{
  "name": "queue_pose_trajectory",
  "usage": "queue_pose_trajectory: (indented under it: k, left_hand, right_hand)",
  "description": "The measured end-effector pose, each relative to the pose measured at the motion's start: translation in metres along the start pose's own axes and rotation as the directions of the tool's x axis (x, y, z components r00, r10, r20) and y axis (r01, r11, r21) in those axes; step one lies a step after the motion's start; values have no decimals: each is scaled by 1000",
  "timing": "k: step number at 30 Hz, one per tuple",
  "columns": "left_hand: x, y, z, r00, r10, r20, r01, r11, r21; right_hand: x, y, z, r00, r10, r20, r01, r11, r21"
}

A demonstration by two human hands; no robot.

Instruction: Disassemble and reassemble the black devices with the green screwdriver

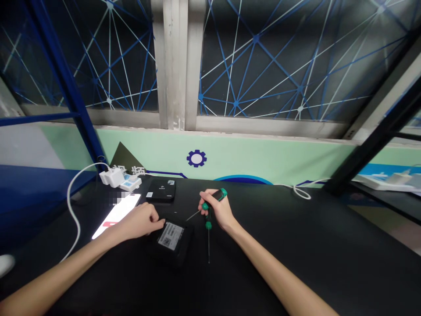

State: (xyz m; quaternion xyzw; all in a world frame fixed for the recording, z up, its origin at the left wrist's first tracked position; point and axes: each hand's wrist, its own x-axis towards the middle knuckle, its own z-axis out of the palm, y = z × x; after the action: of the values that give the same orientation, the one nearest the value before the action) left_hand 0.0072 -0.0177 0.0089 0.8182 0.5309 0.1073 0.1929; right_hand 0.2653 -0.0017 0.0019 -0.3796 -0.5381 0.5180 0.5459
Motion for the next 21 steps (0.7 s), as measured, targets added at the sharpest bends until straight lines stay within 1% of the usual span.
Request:
queue_pose_trajectory:
  k: [2,5,15,21]
  left_hand:
    - [-1,0,1,999,-42,20,43,998,-42]
    - [-1,0,3,997,-71,-5,70,996,-52]
    - [-1,3,3,995,-100,6,100,993,-65]
    - [0,3,9,994,-106,-33,103,992,-68]
  right_hand:
    - [0,0,0,1000,3,-1,-3,1000,-7]
    - [0,-1,0,1000,0,5,0,1000,-22]
    - [0,-3,0,1000,-14,8,15,996,-91]
    - [-2,-7,3,1000,-18,4,18,992,-122]
